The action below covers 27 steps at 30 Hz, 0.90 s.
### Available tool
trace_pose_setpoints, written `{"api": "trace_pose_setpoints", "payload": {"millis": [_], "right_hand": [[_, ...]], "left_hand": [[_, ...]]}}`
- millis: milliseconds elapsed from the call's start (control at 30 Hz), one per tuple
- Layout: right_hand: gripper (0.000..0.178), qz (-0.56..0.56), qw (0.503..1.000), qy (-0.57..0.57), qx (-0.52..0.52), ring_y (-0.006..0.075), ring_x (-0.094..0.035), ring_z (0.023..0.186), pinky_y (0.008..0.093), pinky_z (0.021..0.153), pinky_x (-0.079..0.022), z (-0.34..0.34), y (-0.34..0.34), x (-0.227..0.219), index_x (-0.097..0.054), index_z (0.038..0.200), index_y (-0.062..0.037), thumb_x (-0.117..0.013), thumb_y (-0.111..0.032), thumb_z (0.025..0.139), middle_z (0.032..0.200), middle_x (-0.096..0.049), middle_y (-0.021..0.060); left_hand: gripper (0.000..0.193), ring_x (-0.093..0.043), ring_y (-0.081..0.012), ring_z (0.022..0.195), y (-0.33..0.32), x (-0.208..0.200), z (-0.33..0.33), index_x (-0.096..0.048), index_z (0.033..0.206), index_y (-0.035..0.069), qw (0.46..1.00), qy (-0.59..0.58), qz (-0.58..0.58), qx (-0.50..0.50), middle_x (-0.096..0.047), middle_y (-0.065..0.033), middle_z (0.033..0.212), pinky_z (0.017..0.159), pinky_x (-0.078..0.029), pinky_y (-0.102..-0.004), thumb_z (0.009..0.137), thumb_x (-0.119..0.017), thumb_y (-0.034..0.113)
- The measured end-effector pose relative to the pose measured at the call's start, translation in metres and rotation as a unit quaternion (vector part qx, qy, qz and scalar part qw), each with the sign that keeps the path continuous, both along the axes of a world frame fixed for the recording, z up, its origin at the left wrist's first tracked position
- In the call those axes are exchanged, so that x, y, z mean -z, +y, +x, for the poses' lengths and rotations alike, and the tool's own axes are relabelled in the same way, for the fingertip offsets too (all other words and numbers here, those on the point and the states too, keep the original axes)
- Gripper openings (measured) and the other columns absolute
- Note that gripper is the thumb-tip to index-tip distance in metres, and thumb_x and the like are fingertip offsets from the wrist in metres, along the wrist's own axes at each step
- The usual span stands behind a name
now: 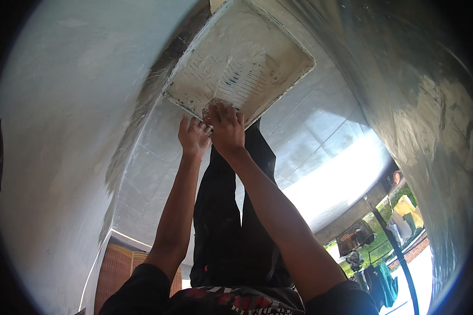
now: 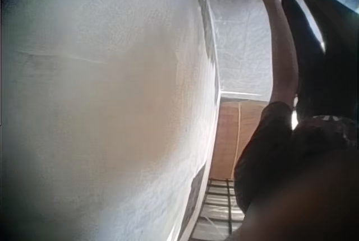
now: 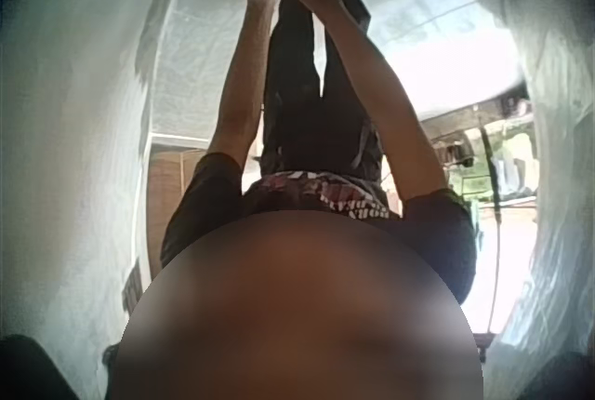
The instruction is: The person sands a patched area on an exterior wall with sandpaper.
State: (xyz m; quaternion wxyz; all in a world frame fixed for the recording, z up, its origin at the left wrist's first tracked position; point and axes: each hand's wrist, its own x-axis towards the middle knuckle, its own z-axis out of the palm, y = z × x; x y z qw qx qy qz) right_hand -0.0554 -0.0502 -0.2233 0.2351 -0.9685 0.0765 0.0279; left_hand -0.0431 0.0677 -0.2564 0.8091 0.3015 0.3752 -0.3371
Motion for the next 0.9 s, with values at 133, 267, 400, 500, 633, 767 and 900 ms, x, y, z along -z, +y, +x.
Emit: {"api": "trace_pose_setpoints", "payload": {"millis": [133,267,400,500,633,767,900], "right_hand": [[0.04,0.057,0.995,-0.071,0.027,0.0281,-0.063,0.101,0.0435,0.087,-0.045,0.04,-0.023,-0.002,-0.065,0.117,-0.0102,-0.064,0.004,0.079,0.112,-0.071,0.005],[0.042,-0.039,0.993,-0.107,0.029,0.0271,-0.059,0.112,0.0446,0.092,-0.042,0.103,-0.052,0.009,-0.063,0.121,-0.0111,-0.063,0.0,0.081,0.119,-0.068,0.0035],[0.045,-0.095,0.994,-0.053,-0.014,0.0256,-0.057,0.117,0.045,0.095,-0.041,0.053,-0.026,0.027,-0.062,0.124,-0.0116,-0.064,-0.005,0.08,0.122,-0.064,0.0021],[0.041,-0.052,0.998,-0.022,-0.042,0.0251,-0.056,0.118,0.0455,0.095,-0.041,0.0,-0.005,0.015,-0.064,0.12,-0.0108,-0.066,-0.005,0.079,0.124,-0.063,0.0012],[0.039,0.06,0.996,0.05,-0.039,0.0258,-0.06,0.111,0.0436,0.096,-0.043,-0.011,-0.019,-0.004,-0.068,0.114,-0.0113,-0.067,-0.002,0.076,0.112,-0.067,0.0025],[0.036,0.144,0.988,-0.008,0.048,0.0267,-0.065,0.102,0.0429,0.092,-0.044,0.034,-0.058,-0.012,-0.07,0.108,-0.013,-0.065,0.003,0.076,0.1,-0.072,0.0022],[0.046,-0.013,0.997,-0.074,0.033,0.03,-0.062,0.109,0.0457,0.094,-0.046,0.066,-0.089,0.005,-0.065,0.124,-0.0121,-0.065,0.001,0.08,0.115,-0.07,0.0087]], "left_hand": [[0.089,-0.021,-0.0376,0.15,-0.002,-0.001,0.003,-0.017,0.16,0.009,0.999,0.009,0.031,0.014,-0.021,-0.0191,0.163,0.118,-0.017,-0.0634,0.096,-0.037,0.067],[0.089,-0.018,-0.038,0.151,-0.012,-0.009,0.005,-0.018,0.159,0.008,1.0,0.008,0.029,0.009,-0.02,-0.0192,0.162,0.117,-0.016,-0.0667,0.096,-0.037,0.067],[0.09,-0.023,-0.0379,0.148,-0.011,-0.012,0.005,-0.02,0.158,0.007,0.999,0.026,-0.02,-0.026,-0.023,-0.0195,0.161,0.117,-0.014,-0.0661,0.096,-0.033,0.07],[0.091,-0.023,-0.0384,0.148,0.002,-0.004,0.004,-0.022,0.157,0.005,1.0,0.008,-0.009,0.007,-0.025,-0.0195,0.16,0.119,-0.009,-0.0653,0.096,-0.03,0.072],[0.094,-0.016,-0.0398,0.152,0.002,-0.002,0.005,-0.018,0.159,0.005,0.998,0.044,-0.033,-0.037,-0.02,-0.019,0.163,0.12,-0.004,-0.0647,0.096,-0.029,0.073],[0.09,-0.021,-0.0378,0.151,-0.005,-0.005,0.004,-0.016,0.16,0.007,0.999,0.039,0.006,-0.03,-0.024,-0.0181,0.162,0.117,-0.007,-0.0683,0.097,-0.029,0.07],[0.089,-0.017,-0.0382,0.153,-0.01,-0.004,0.005,-0.015,0.16,0.007,0.999,0.032,-0.003,-0.042,-0.02,-0.0184,0.164,0.117,-0.005,-0.0693,0.098,-0.029,0.069]]}}
